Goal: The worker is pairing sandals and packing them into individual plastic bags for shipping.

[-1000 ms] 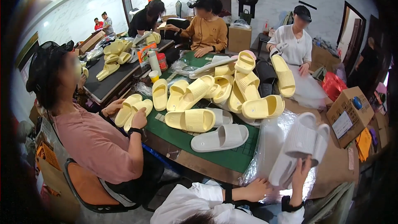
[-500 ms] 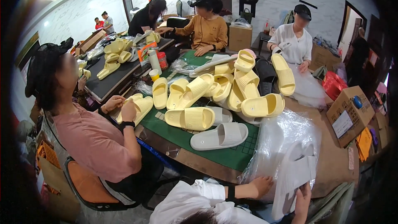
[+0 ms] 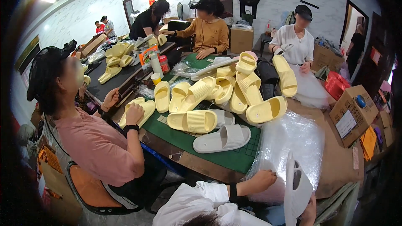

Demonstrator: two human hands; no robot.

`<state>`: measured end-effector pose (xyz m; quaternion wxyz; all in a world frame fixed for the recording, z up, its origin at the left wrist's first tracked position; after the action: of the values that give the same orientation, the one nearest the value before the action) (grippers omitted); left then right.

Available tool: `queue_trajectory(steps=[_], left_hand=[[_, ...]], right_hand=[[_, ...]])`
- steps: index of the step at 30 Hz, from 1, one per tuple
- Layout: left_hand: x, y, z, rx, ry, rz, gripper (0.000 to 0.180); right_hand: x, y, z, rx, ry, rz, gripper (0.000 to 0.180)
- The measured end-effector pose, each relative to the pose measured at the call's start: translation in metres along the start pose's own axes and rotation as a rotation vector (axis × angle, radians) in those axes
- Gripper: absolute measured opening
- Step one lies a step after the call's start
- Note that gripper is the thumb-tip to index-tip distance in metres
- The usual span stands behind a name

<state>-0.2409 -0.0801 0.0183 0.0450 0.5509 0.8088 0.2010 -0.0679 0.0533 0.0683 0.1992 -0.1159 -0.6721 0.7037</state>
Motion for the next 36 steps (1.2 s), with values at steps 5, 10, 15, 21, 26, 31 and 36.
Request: queue_trajectory(steps=[5,10,15,21,26,31,36], left_hand=[[-0.009,0.015,-0.038,0.026,0.29,0.084,0.018],[-0.008,0.006,-0.018,0.046,0.123,0.039,0.02],[-0.006,0.0,-0.005,0.063,0.163,0.042,0.019],[-0.007,-0.001,-0.038,-0.162,0.379,-0.035,0.016],[-0.005,-0.002,-0.05,-0.262,0.466,-0.006,0.012],[0.005,-0.01,-0.038,-0.609,0.252,-0.008,0.012],[0.015,-0.02,-0.011,-0.735,0.079,-0.104,0.02]], right_hand=[[-0.011,-0.005,0.003,0.242,0.009,-0.049,0.065],[-0.017,-0.011,0.009,0.143,-0.033,0.157,0.039],[-0.018,0.014,-0.011,0.195,-0.071,0.106,0.056],[-0.025,-0.004,-0.001,0.161,-0.076,0.106,0.043],[-0.034,-0.024,0.007,0.131,-0.115,0.117,0.035],[-0.041,-0.037,0.011,0.102,-0.151,0.133,0.028],[-0.029,-0.013,-0.006,0.047,-0.318,0.168,0.029]])
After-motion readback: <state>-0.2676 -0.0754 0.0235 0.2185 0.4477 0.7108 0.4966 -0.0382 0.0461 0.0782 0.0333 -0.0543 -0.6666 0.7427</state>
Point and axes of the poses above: each hand's wrist, its own x-axis towards the middle knuckle, its own z-axis out of the palm, y = z × x, the point moved 6 cm from there along x, towards the middle knuckle, and after that the axes turned 9 degrees about -z, right-handed, at the moved point
